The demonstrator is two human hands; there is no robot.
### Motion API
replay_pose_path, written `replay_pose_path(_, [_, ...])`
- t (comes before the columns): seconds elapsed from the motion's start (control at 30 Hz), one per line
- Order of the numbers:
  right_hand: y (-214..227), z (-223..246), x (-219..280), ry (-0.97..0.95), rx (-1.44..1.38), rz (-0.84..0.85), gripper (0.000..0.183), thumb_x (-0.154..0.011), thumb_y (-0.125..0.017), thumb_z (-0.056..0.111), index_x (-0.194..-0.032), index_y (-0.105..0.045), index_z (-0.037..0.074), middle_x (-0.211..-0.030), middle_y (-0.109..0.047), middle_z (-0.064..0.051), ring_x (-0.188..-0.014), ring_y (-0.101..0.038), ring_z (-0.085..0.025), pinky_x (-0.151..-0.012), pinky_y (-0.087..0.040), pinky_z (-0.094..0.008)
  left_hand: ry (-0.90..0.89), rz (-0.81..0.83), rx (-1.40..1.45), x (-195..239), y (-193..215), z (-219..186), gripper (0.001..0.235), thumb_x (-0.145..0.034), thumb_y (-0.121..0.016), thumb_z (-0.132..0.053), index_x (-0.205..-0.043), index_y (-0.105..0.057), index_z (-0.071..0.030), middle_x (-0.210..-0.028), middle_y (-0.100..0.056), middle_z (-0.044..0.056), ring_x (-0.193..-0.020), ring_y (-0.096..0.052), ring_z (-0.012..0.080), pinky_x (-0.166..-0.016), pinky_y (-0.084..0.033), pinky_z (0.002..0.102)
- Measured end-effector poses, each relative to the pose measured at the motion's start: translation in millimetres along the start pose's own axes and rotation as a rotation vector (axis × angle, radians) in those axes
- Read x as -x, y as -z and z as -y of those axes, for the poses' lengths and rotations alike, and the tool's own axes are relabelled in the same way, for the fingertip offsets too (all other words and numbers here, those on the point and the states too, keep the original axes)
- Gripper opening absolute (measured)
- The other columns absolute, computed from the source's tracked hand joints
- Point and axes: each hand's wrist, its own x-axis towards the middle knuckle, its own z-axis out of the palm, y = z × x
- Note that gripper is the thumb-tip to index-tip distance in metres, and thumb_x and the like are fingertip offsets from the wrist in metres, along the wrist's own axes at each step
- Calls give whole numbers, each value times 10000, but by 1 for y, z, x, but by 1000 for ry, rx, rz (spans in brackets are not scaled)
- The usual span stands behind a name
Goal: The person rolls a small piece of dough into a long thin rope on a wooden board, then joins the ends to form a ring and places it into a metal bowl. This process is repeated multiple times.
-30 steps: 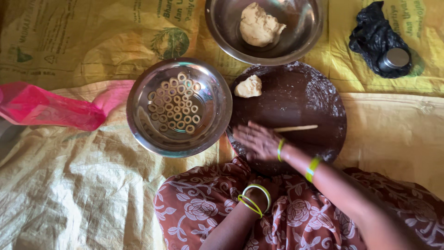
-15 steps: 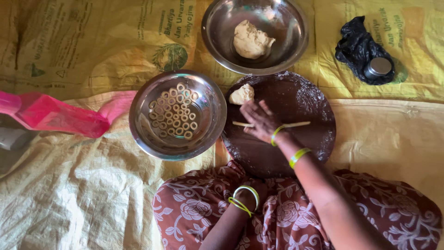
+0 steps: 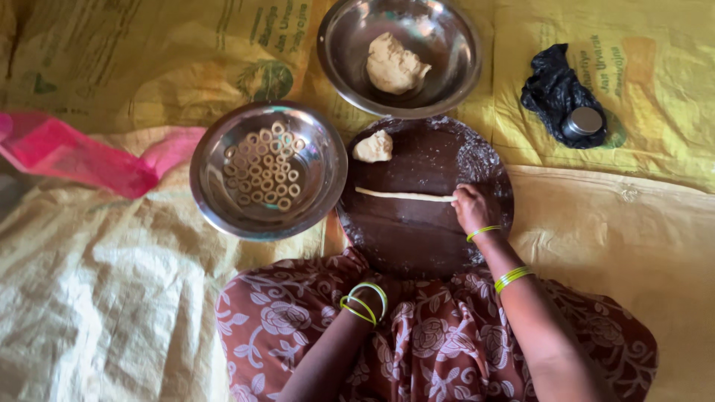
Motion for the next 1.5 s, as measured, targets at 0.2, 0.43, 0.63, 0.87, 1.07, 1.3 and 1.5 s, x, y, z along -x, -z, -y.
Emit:
replay_pose_path(0.2, [43,-22,13,59,4,-6,142,-787,-814,153,-913,-767,109,-1061,-767,-65,-976,-714,-311,-863,-562,-456,27,67,25,2,-4,2,324,-1026,-525,-302,-1138,-762,-110,-1165,-728,171,-1089,-703,344,-946,-531,485])
replay_pose_path(0.43, [32,-2,-4,-126,-342,-61,348,-1084,-585,247,-1369,-639,54,-1361,-647,-198,-1243,-611,-358,-1076,-469,-449,-182,-15,-321,24,30,9,500,-979,-552,-269,-1461,-513,-140,-1188,-618,219,-974,-697,337,-736,-610,455])
replay_pose_path(0.63, [-24,75,-41,46,-27,49,821,-1017,-451,592,-1615,-300,50,-1650,-333,-210,-1542,-269,-376,-1233,-171,-563,-151,128,-271,22,49,-1,296,-968,-568,-196,-1209,-704,-94,-1146,-692,165,-1032,-706,325,-775,-606,467])
replay_pose_path(0.87, [-46,71,-123,-159,138,222,908,-1014,-290,680,-1655,-116,61,-1726,-102,-178,-1603,-43,-297,-1253,52,-570,21,174,101,16,47,2,270,-974,-559,-195,-1153,-734,-92,-1125,-716,170,-1040,-711,336,-815,-589,480])
replay_pose_path(1.07, [-47,74,-117,-28,160,300,919,-993,-249,696,-1653,-127,69,-1721,-49,-184,-1579,-35,-315,-1239,29,-578,43,218,191,10,60,1,264,-978,-552,-194,-1104,-759,-91,-1107,-737,173,-1047,-714,345,-849,-574,491])
replay_pose_path(1.3, [-8,117,20,294,2,305,921,-958,-289,735,-1612,-200,92,-1691,-99,-155,-1554,-97,-330,-1217,-30,-583,28,195,210,14,69,-3,247,-936,-580,-148,-1076,-764,-63,-1098,-739,186,-1053,-709,359,-904,-529,502])
replay_pose_path(1.5, [-28,110,-50,91,165,286,898,-979,-282,701,-1650,-93,134,-1719,-41,-146,-1585,-43,-303,-1250,14,-575,49,194,218,13,66,-3,235,-930,-598,-147,-1061,-776,-65,-1110,-741,187,-1075,-704,353,-915,-533,489])
